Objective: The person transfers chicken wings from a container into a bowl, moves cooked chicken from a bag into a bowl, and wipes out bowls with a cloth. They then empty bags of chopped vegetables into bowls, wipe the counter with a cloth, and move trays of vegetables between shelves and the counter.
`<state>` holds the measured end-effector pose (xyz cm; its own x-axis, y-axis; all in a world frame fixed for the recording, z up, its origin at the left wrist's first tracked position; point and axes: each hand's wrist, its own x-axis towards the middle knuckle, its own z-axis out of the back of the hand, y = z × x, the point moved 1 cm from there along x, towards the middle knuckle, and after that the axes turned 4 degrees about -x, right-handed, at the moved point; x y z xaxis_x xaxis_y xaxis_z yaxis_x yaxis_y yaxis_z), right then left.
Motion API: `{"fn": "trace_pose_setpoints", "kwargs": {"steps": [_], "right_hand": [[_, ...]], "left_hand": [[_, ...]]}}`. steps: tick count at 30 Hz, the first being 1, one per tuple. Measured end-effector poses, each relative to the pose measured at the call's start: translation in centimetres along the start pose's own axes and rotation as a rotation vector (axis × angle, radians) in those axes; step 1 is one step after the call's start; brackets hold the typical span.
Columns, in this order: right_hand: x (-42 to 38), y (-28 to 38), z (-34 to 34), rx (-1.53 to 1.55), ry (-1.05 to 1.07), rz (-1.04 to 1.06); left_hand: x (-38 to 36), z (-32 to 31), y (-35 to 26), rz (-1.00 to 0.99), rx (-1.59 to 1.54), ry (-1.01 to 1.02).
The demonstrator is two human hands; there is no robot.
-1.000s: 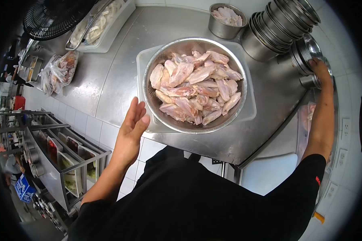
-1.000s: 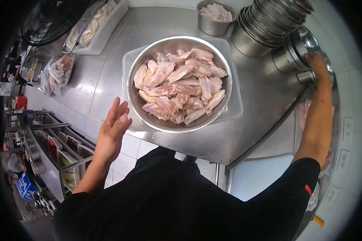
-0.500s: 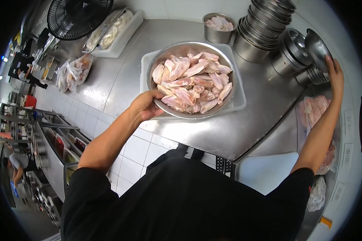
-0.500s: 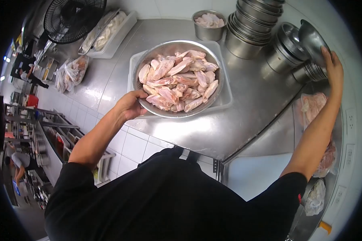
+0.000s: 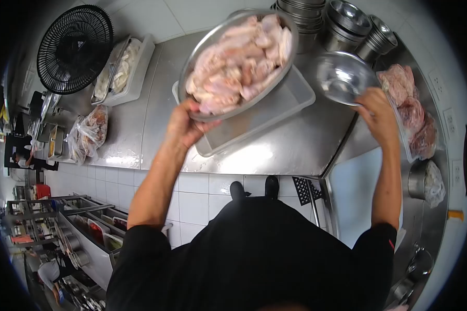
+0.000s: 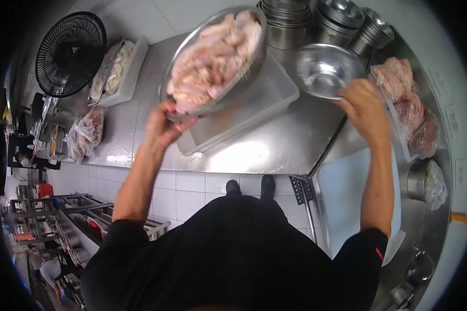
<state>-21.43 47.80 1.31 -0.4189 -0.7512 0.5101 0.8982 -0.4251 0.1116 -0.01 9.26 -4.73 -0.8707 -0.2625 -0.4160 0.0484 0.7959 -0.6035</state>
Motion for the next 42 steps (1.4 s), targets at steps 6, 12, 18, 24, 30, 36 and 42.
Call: {"fn": "trace_pose_setpoints", "kwargs": {"steps": [6,12,18,24,30,36,42], "right_hand": [[5.8,9.3,-11.4,0.187,0.234,0.16],[5.7,6.9,-15.5,0.239,0.221,-0.035],[5.7,4.1,-12.8,0.733,0.042,-0.687],[4.1,1.7,-16.7,0.805,0.139,-0.715],[5.2,-1.1,-16.9,1.016,0.15,-0.769],[2.7,1.5,-18.8,0.581,0.056,-0.591],[3.0,2.6,-19.5,0.459,0.092,-0.676]], "left_hand": [[-2.6,-1.2,-6.2,-0.124,0.244,-0.005],[-2.7,0.0,-3.7,-0.14,0.298,-0.073],[-0.2,2.4,0.8,-0.007,0.257,-0.009],[-0.1,2.0,2.1,-0.032,0.194,-0.056],[-5.3,3.5,3.3,-0.711,0.948,-0.449],[-8.5,5.1,10.6,-0.212,0.5,-0.446],[-3.4,8.0,11.2,-0.466,0.377,-0.469]]}}
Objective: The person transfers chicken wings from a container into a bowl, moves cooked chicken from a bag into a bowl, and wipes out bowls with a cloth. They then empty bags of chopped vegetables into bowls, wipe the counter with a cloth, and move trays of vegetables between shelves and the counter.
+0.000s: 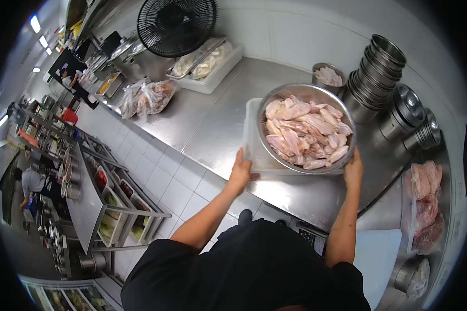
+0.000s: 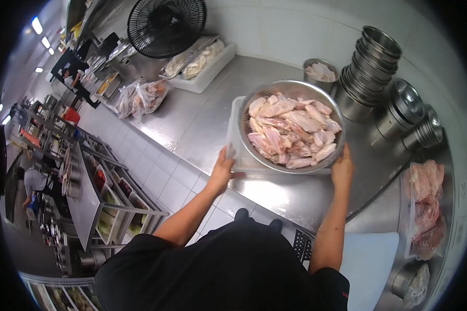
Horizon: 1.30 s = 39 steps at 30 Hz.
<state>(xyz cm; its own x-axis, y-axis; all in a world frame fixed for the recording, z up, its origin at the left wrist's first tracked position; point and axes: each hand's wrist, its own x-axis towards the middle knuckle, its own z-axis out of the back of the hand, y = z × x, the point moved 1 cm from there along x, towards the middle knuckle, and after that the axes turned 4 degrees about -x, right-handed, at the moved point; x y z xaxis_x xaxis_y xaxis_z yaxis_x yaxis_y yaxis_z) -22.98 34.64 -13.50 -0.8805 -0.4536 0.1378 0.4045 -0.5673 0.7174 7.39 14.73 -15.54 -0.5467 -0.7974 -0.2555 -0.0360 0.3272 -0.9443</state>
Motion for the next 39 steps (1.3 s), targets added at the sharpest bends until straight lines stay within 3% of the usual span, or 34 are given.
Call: {"fn": "trace_pose_setpoints", "kwargs": {"steps": [5,8,11,12,18,27,31,36,39], "right_hand": [[-1.4,2.4,-1.3,0.082,-0.013,0.074],[-0.8,3.9,-2.7,0.107,0.072,0.012],[0.2,5.7,-4.3,0.186,0.041,0.169],[0.7,6.4,-4.5,0.273,0.117,0.21],[2.6,9.2,-8.5,0.052,0.316,0.32],[10.1,14.8,-16.4,0.095,0.17,0.256],[13.4,16.2,-18.8,0.079,0.13,0.221],[14.6,16.9,-19.6,-0.007,0.082,0.221],[14.6,16.3,-20.3,0.01,0.026,0.269]], "left_hand": [[4.6,1.7,-2.5,0.001,0.09,0.015],[7.4,2.4,-4.6,0.056,0.067,0.033],[11.1,3.7,-5.8,0.068,0.072,0.026],[12.2,4.0,-6.3,0.05,0.064,0.032],[20.9,7.4,-9.7,0.113,0.01,0.051],[31.6,9.6,-13.9,0.148,-0.043,0.07],[35.3,9.2,-13.3,0.033,-0.177,0.019],[36.4,8.8,-12.8,-0.064,-0.156,0.073],[35.5,9.8,-13.6,0.016,-0.037,0.027]]}}
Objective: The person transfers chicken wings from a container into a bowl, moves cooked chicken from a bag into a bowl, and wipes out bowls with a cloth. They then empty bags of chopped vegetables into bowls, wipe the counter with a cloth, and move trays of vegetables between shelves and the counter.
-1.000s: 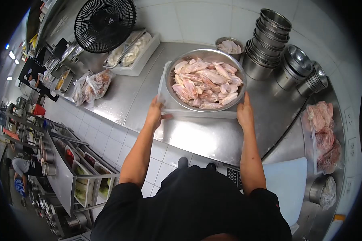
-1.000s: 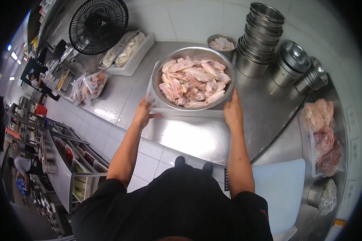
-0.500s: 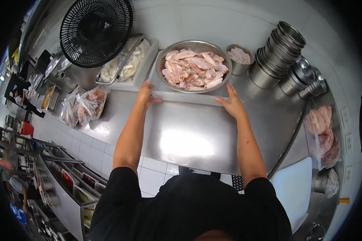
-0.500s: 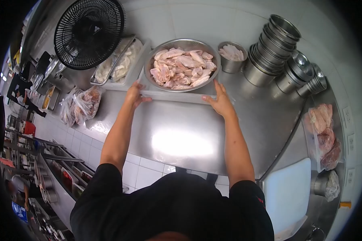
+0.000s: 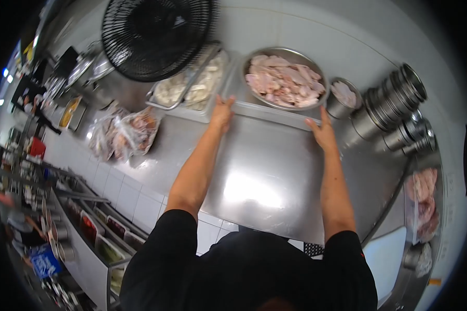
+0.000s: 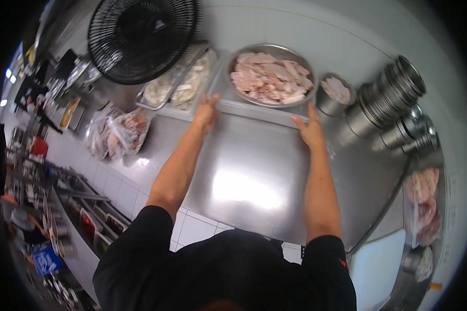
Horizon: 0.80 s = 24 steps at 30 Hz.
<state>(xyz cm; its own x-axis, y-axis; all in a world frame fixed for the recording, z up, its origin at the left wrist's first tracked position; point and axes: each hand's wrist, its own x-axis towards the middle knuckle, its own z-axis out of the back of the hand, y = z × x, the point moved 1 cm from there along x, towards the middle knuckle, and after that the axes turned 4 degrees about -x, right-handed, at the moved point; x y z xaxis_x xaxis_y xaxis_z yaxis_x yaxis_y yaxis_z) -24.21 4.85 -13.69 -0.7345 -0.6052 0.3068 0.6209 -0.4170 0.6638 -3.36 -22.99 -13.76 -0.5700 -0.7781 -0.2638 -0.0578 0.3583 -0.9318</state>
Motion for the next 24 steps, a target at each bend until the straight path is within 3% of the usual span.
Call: {"fn": "trace_pose_setpoints", "kwargs": {"steps": [3,6,8,10,12,14,16,20,23,24], "right_hand": [[-0.6,1.2,1.0,-0.06,-0.023,-0.036],[-2.2,1.7,1.9,-0.085,-0.059,-0.035],[-3.4,1.7,2.1,-0.087,-0.079,-0.028],[-4.3,1.8,2.2,-0.096,-0.103,-0.034],[-4.8,2.9,2.3,-0.1,-0.115,-0.048],[-5.4,4.1,2.9,-0.106,-0.125,-0.055],[-5.9,5.3,3.5,-0.103,-0.136,-0.05],[-7.1,5.6,4.4,-0.141,-0.145,-0.052],[-8.1,4.9,5.1,-0.159,-0.144,-0.064],[-8.5,4.7,5.1,-0.158,-0.152,-0.066]], "left_hand": [[-5.2,2.0,-3.9,0.017,0.206,0.138],[-9.3,6.6,-5.6,-0.186,0.281,0.078],[-9.6,11.0,-5.5,-0.702,0.547,-0.307],[-8.3,15.8,-7.3,-0.848,0.407,-0.494],[-9.6,16.6,-13.5,-1.07,0.418,-0.643],[-9.7,16.3,-19.6,-1.247,0.276,-0.604],[-9.9,15.6,-25.4,-1.368,0.391,-0.583],[-10.3,11.7,-36.3,-1.454,0.836,-0.508],[-11.8,6.2,-38.9,-1.083,0.942,-0.237],[-11.7,5.2,-38.5,-1.109,0.958,-0.255]]}}
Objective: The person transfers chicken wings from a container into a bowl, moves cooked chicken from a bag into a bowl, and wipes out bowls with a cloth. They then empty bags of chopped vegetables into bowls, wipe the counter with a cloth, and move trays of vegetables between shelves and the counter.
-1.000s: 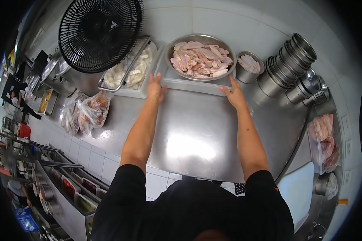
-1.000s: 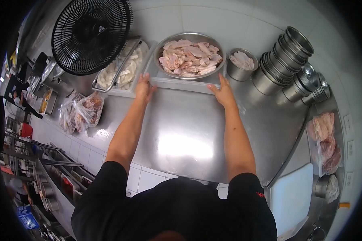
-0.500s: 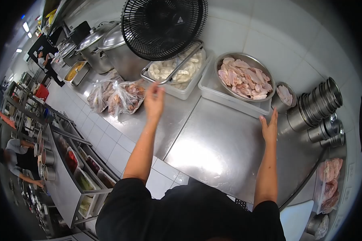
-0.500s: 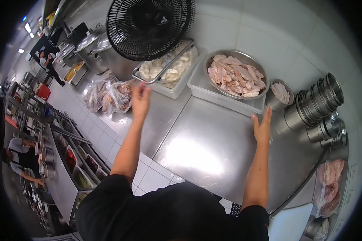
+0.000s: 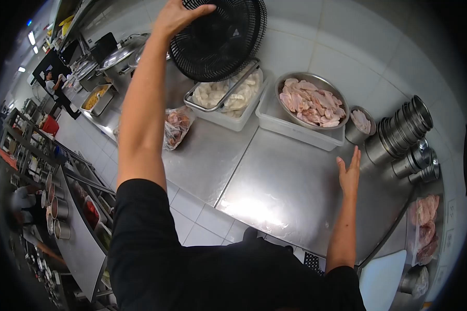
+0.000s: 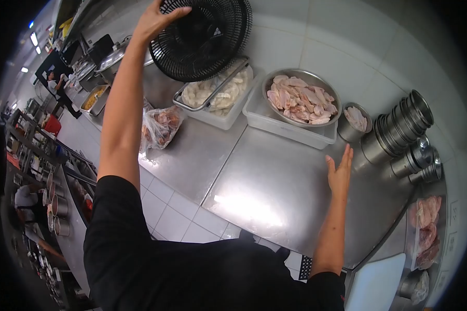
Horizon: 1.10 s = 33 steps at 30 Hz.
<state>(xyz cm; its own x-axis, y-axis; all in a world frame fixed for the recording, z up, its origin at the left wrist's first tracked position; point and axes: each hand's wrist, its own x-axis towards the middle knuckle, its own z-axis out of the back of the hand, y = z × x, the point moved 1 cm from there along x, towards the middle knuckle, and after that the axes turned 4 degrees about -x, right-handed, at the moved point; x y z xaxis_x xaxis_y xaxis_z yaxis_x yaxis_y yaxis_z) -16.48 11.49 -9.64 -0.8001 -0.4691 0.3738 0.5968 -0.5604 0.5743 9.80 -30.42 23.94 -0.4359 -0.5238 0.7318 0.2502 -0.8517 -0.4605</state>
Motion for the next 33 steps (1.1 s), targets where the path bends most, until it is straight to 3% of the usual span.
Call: {"fn": "trace_pose_setpoints", "kwargs": {"steps": [6,9,10,12,14,15,16,17,18,19,22,23,26,29,30,32,33], "right_hand": [[-1.9,0.0,1.1,-0.025,0.041,-0.044],[-1.5,-1.2,0.7,-0.003,0.023,0.022],[-1.6,-2.7,0.7,-0.004,-0.011,0.032],[-1.4,-0.6,2.1,-0.163,0.034,-0.063],[-1.5,-3.3,3.5,-0.196,-0.024,-0.001],[-1.6,-3.9,4.9,-0.181,-0.062,0.005],[-1.8,-4.6,6.5,-0.239,-0.107,-0.067],[-2.0,-5.5,8.1,-0.281,-0.135,-0.111],[-1.7,-7.3,9.7,-0.398,-0.175,-0.154],[-1.3,-9.3,11.7,-0.508,-0.211,-0.181],[-1.5,-12.7,20.1,-0.641,-0.239,-0.41],[-1.5,-17.2,21.5,-0.849,-0.327,-0.397],[-2.8,-21.5,28.6,-0.929,-0.274,-0.65],[-4.5,-24.5,34.2,-0.953,-0.182,-0.889],[-4.6,-24.9,36.0,-0.93,-0.143,-0.946],[-4.7,-26.3,38.5,-0.89,-0.092,-0.955],[-4.4,-27.4,39.3,-0.9,-0.103,-0.952]], "left_hand": [[1.3,-4.3,-1.5,0.041,0.24,-0.144],[-0.2,-2.9,-2.7,-0.038,0.128,-0.11],[1.4,-2.9,1.5,-0.096,0.132,-0.005],[0.7,-2.3,0.1,-0.115,0.174,-0.025],[1.9,-3.6,1.6,-0.084,-0.065,0.076],[4.4,-3.9,5.8,-0.279,0.061,0.016],[5.6,-3.9,7.9,-0.275,-0.03,0.106],[8.5,-4.2,12.6,-0.325,0.192,0.041],[7.9,-3.9,12.3,-0.246,0.079,0.09],[7.9,-3.9,12.6,-0.322,0.209,0.004],[7.9,-2.9,12.4,-0.252,0.155,0.039],[7.9,-2.4,11.9,-0.314,0.31,0.002],[7.6,-2.1,11.2,-0.332,0.244,-0.035],[5.7,-1.7,7.6,-0.363,0.4,-0.171],[4.5,-0.9,6.6,-0.368,0.462,-0.218],[1.1,1.6,6.1,-0.557,1.037,-0.139],[-0.8,1.4,4.4,-0.56,1.064,-0.148]]}}
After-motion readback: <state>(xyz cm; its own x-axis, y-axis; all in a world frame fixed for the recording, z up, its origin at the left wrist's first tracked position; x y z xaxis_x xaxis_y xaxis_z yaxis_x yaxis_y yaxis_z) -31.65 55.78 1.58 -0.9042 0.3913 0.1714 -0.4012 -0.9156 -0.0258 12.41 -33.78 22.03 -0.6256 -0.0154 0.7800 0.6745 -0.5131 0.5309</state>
